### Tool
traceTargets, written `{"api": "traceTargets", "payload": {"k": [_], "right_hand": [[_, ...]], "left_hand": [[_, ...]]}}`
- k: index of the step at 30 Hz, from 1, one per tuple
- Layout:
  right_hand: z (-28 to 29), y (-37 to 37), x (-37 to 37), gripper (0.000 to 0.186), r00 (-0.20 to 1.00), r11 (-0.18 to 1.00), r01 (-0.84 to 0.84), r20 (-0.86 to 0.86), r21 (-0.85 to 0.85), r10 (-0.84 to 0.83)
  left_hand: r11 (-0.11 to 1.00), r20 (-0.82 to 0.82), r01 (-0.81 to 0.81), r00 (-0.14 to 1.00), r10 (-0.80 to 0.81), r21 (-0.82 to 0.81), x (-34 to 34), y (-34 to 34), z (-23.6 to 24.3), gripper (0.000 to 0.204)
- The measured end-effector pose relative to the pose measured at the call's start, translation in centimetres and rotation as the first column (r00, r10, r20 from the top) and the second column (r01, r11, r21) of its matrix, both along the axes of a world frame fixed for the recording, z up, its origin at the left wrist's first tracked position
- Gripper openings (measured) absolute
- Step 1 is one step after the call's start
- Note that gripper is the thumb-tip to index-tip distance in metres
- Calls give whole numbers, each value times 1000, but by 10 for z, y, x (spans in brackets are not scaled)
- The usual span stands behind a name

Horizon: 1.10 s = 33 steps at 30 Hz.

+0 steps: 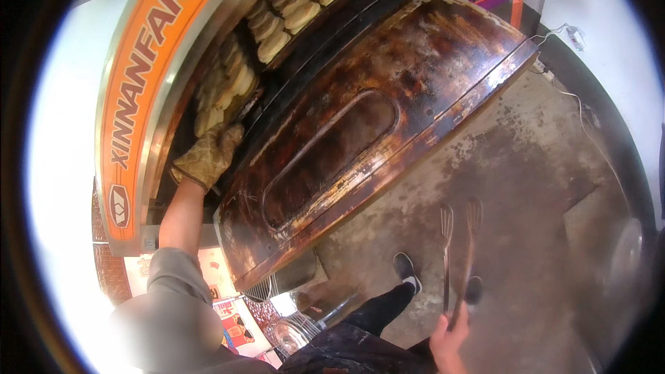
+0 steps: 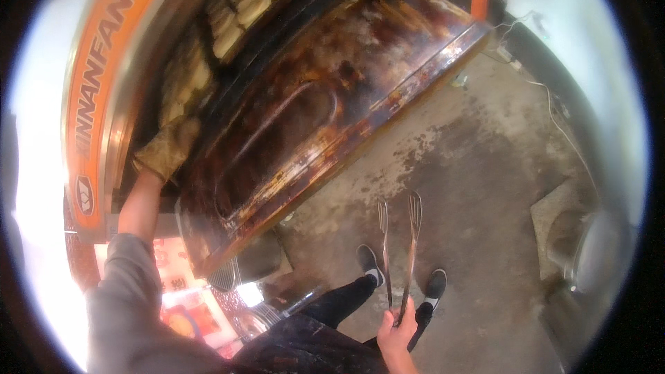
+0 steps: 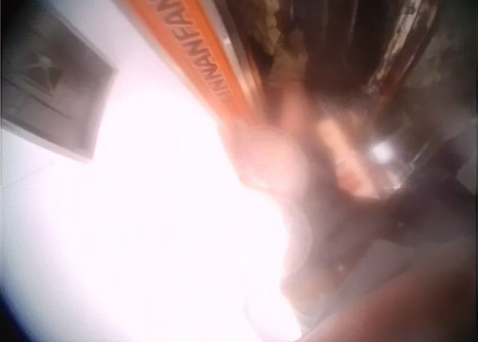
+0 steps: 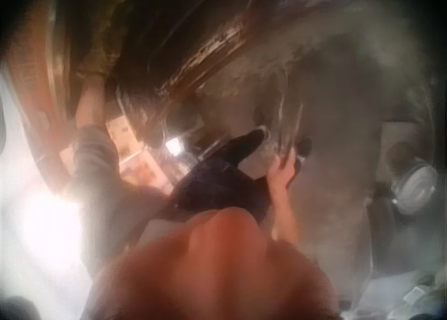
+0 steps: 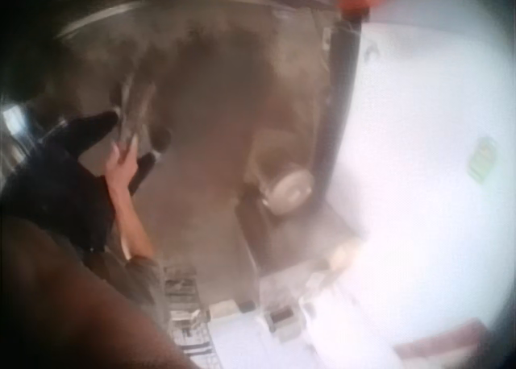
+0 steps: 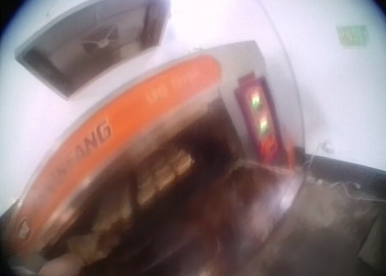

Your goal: The person removes a tray of baked buns from a commercial oven, flips each bun with tongs to expose the uncooked side, and returns the tray to the oven. The process is repeated for a second tray. The person wears an oven mitt on the left hand and uses tongs with the right hand.

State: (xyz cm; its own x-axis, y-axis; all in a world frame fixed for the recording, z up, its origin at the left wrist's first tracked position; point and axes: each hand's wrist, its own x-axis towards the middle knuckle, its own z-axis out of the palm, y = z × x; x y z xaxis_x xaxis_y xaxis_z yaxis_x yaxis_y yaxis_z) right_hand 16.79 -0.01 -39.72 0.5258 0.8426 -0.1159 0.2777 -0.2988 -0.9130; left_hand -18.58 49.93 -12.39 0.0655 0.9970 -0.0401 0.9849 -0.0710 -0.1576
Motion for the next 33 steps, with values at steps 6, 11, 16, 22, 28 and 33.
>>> {"api": "traceTargets", "payload": {"k": [6,11,16,22,28,33], "right_hand": [[2,-4,-5,58,998,996,41,-44,-84,-45],[8,4,-2,59,978,994,110,-178,11,-106],[44,34,23,69,783,975,224,-594,-8,-185],[64,129,97,34,879,987,-106,-476,-118,38],[101,229,213,35,921,962,-265,-314,-69,231],[132,288,304,32,911,920,-390,-166,-44,378]], "left_hand": [[999,64,-19,998,22,-47,-19,27,2,40],[981,-34,-196,980,196,-4,7,15,16,49],[978,223,31,972,-78,205,102,15,32,58],[981,-82,137,989,-127,140,193,74,33,51],[996,-95,45,995,-38,73,227,129,26,44],[999,-204,4,979,-12,-39,230,152,28,38]]}}
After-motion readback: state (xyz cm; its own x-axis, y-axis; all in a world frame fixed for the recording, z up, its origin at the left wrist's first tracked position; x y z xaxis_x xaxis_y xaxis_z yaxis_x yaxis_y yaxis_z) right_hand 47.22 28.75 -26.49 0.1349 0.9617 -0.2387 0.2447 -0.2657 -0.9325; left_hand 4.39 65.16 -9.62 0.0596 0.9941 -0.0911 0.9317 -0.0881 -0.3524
